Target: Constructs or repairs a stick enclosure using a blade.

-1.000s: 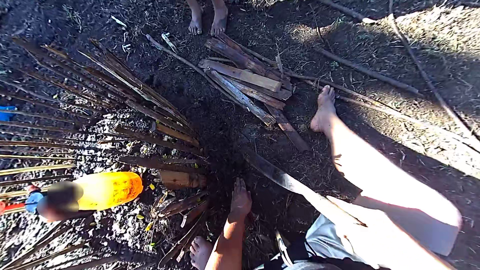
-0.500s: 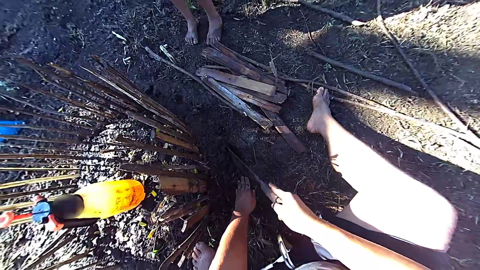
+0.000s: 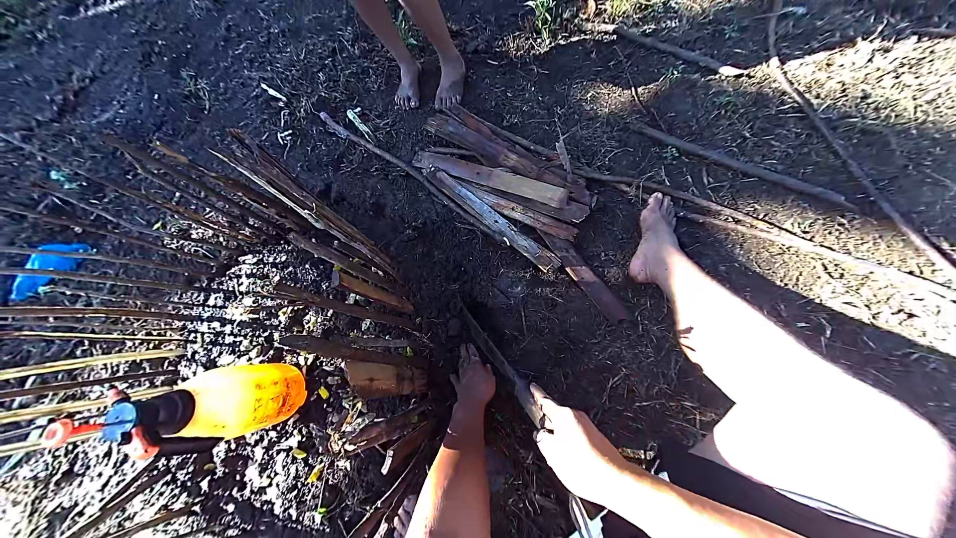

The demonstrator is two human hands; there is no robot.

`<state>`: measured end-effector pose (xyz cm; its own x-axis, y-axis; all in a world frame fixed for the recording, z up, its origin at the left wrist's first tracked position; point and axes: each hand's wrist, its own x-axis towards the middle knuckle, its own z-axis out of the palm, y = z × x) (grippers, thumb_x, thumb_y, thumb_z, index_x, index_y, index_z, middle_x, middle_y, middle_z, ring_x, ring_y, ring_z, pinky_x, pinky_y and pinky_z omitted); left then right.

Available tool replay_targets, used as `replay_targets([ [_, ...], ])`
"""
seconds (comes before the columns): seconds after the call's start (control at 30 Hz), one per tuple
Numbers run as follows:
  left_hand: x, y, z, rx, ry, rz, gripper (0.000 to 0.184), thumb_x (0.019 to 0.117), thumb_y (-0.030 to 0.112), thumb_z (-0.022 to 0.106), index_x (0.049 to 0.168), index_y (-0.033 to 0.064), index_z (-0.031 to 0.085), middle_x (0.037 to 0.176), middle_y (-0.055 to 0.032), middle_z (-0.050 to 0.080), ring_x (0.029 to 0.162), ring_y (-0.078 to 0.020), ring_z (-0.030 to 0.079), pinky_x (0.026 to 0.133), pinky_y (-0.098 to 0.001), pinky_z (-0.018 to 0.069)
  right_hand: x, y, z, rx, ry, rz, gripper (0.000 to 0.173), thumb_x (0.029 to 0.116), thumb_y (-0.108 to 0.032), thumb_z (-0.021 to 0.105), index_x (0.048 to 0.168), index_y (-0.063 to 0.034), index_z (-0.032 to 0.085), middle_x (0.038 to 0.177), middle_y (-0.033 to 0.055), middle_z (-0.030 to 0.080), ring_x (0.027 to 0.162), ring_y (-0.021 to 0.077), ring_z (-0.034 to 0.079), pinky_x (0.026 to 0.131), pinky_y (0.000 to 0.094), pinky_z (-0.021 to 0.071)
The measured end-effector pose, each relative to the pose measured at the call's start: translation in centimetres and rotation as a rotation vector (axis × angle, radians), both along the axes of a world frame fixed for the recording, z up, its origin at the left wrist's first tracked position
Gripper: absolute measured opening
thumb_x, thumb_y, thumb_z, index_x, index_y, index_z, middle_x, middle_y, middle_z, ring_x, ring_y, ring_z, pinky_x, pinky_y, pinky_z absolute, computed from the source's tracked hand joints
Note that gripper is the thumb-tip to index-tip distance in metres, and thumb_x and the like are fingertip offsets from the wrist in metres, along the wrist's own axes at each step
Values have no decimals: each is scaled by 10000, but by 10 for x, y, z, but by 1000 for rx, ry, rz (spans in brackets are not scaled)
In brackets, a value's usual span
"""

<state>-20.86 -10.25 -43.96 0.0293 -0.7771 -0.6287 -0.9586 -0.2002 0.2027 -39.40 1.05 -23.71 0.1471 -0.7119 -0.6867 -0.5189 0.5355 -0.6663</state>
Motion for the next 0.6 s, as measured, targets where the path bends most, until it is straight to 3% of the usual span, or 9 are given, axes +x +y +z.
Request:
replay_targets([
  [0.2,1,-15,9,-104,123,198,705,1053,296,448,1652,86,141,1719,-149,121,1575,-320,184,1223,-635,220,7,2,8,-38,-31,-33,717,959,-166,530,1639,-176,301,1090,117,710,826,223,704,810,456,595],
  [0.33,6,-16,23,-200,165,237,814,968,187,588,1635,24,152,1708,-207,96,1562,-362,202,1222,-563,290,18,-5,12,-44,-38,-17,706,968,-174,530,1637,-200,308,1132,108,709,852,223,708,826,457,595],
  [0.47,14,-10,17,-208,84,215,721,1052,253,455,1647,43,105,1720,-167,89,1571,-310,204,1239,-495,289,20,-10,15,-50,42,87,718,974,-210,516,1649,-237,273,1228,118,705,1067,268,705,933,524,568],
  [0.53,16,-6,14,-212,41,160,683,1069,265,406,1645,39,117,1718,-171,101,1576,-303,192,1250,-490,266,18,-9,18,-64,108,163,722,976,-230,503,1652,-279,255,1158,119,718,1035,297,708,892,554,569],
  [0.6,14,-1,13,-179,-34,63,665,1076,285,397,1645,48,149,1723,-151,100,1577,-311,180,1244,-548,235,15,-8,25,-69,167,224,716,993,-243,493,1655,-321,232,1141,119,728,1019,314,715,882,566,572],
])
